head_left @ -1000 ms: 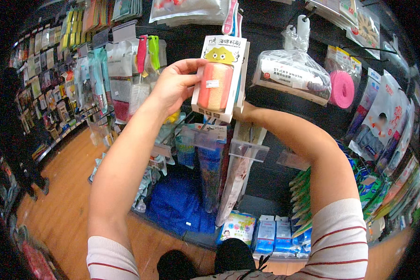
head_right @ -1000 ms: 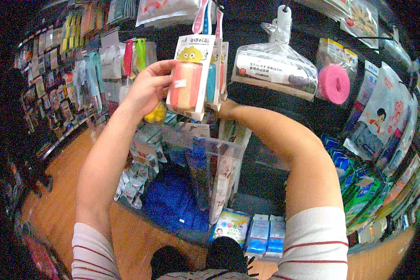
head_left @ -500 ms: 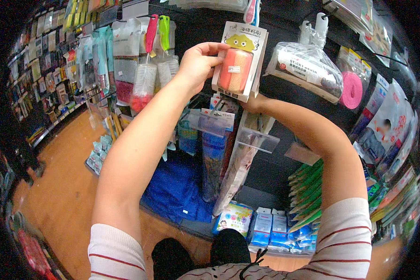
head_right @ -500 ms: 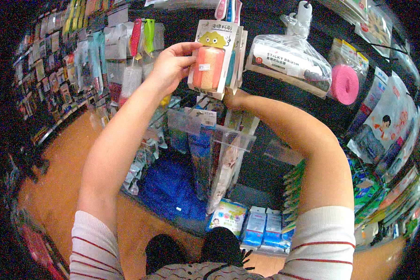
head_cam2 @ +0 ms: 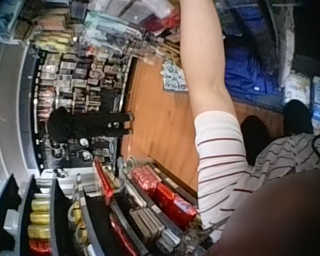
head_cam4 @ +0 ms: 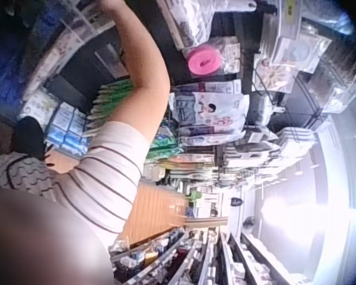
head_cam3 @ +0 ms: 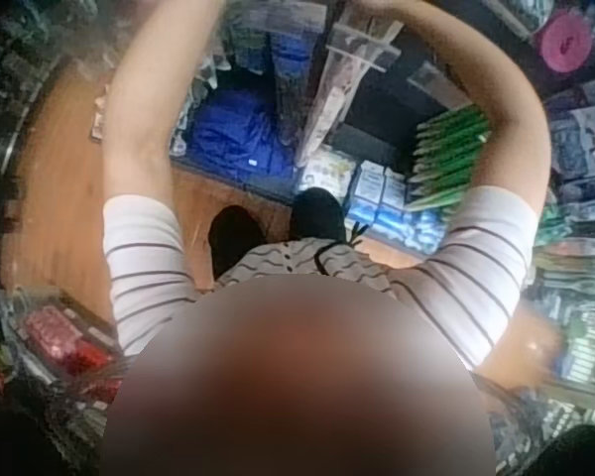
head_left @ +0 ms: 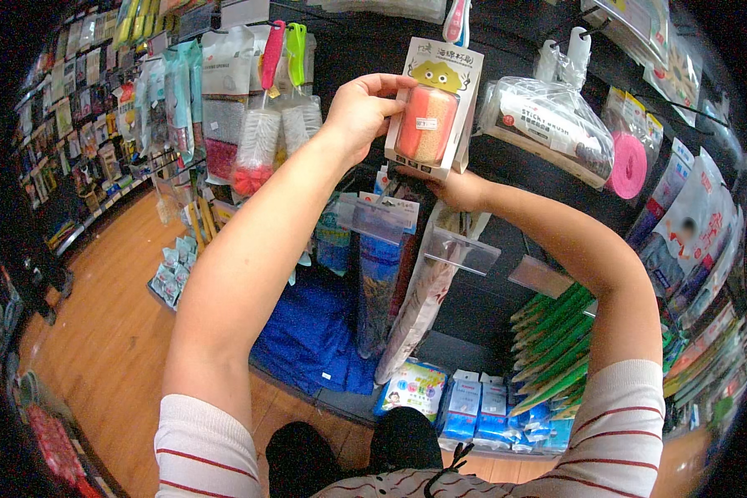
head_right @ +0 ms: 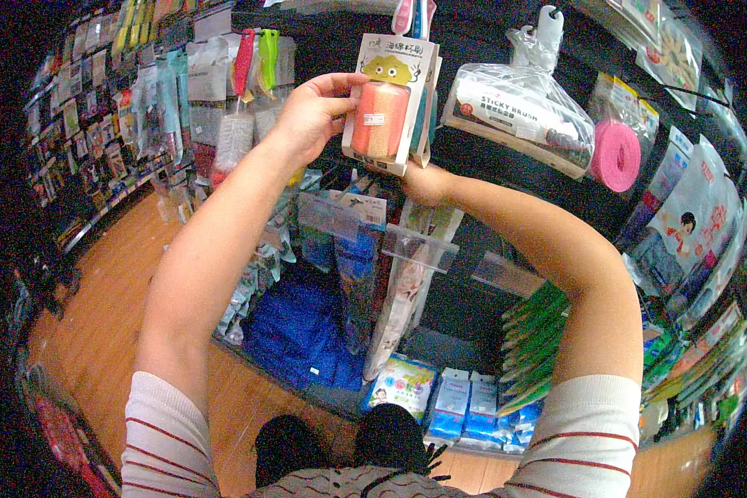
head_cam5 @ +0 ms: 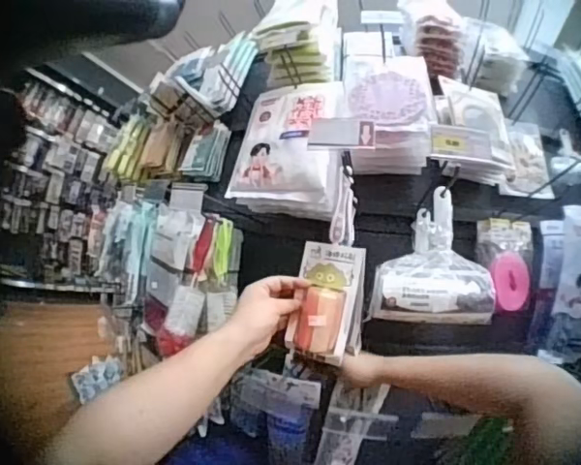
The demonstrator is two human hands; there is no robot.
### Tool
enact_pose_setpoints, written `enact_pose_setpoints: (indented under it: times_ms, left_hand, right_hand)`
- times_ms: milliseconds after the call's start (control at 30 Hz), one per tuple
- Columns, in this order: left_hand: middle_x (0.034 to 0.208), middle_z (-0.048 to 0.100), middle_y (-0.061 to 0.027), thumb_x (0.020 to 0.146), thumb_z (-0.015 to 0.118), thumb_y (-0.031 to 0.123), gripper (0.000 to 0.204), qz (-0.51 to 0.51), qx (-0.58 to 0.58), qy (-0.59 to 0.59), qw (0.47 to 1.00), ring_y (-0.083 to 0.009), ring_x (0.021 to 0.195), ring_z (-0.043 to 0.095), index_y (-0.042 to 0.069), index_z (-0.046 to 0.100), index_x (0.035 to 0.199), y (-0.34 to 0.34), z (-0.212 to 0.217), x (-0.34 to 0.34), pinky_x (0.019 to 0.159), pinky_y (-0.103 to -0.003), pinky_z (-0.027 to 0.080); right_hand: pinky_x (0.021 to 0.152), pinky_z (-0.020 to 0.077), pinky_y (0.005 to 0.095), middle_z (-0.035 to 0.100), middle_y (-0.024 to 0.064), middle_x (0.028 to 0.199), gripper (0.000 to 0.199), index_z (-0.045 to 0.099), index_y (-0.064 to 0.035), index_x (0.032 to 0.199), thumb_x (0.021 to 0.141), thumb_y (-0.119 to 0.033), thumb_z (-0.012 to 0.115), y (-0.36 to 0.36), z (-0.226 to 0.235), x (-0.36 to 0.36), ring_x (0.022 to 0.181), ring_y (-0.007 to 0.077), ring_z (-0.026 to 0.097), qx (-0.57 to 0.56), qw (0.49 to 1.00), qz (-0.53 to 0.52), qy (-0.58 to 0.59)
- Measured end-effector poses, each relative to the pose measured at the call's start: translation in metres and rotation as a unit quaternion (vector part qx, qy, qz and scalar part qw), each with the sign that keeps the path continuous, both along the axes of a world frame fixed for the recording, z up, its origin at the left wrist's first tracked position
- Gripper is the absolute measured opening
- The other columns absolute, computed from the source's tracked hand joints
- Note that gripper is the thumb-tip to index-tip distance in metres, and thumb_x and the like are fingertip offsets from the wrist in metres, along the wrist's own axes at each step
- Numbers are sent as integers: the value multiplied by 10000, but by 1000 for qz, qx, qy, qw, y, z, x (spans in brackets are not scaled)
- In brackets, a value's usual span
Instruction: The person organizes retail products on a store shelf, using a dark cloth to wipe packaging. They handle multiple packages of gloves and cleaning supplies, aligning them and adjusting their positions on the shelf.
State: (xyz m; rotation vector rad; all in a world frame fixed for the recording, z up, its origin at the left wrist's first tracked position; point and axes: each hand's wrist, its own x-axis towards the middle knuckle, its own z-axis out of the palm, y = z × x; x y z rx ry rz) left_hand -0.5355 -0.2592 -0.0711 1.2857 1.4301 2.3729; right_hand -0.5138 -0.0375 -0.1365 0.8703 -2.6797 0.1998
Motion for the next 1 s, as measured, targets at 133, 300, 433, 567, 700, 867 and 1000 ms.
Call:
enact_pose_setpoints:
  times_ms: [133,300,433,567,700,867,1000]
  left_hand:
    - [1007,609,-94,807,514,-66,256,4,7,-4,1000,-191,889,608,27,609,1026,-2,1,1,768,-324,530]
    - [996,614,-83,810,530,-43,250,0,8,1,1000,-179,881,606,36,607,1035,-3,-2,-4,761,-315,522]
    - [982,625,-57,819,569,11,245,-11,16,13,1000,-160,878,603,64,603,1056,0,-5,-11,744,-304,510]
    - [999,623,-63,819,568,6,250,-10,6,13,1000,-164,887,603,61,600,1061,2,-4,-9,758,-312,513]
    - [992,621,-56,818,572,7,255,8,4,12,1000,-163,876,603,60,599,1066,0,-2,-7,751,-312,513]
    - [978,619,-45,817,574,8,262,18,-6,1,1000,-161,861,604,64,596,1071,-3,-1,-2,737,-311,515]
    - [981,618,-49,821,580,18,256,5,-5,3,1000,-162,873,604,63,595,1073,-4,-1,-1,743,-310,515]
  right_hand:
    - [1071,247,364,400,179,1348,598,431,-136,1313,751,69,413,-25,14,32,1285,323,324,25,999,-20,-37]
    - [1075,242,353,354,174,1387,634,409,-130,1335,733,67,432,-40,23,51,1293,315,319,-8,995,-2,-103]
    - [1078,227,345,335,180,1400,596,383,-113,1350,776,16,480,-42,21,57,1302,296,310,-7,994,11,-106]
    - [1076,236,357,323,186,1404,544,396,-91,1335,808,-77,528,-40,24,63,1300,313,309,-3,993,39,-112]
    - [1081,227,371,247,183,1441,529,389,-75,1335,820,-80,509,-41,27,69,1322,318,267,24,992,73,-98]
    - [1087,211,377,182,169,1467,486,385,-80,1339,862,-104,474,-48,33,85,1344,311,215,34,989,82,-115]
    - [1082,220,373,197,157,1466,458,389,-75,1336,885,-119,452,-46,33,92,1338,309,231,35,990,85,-112]
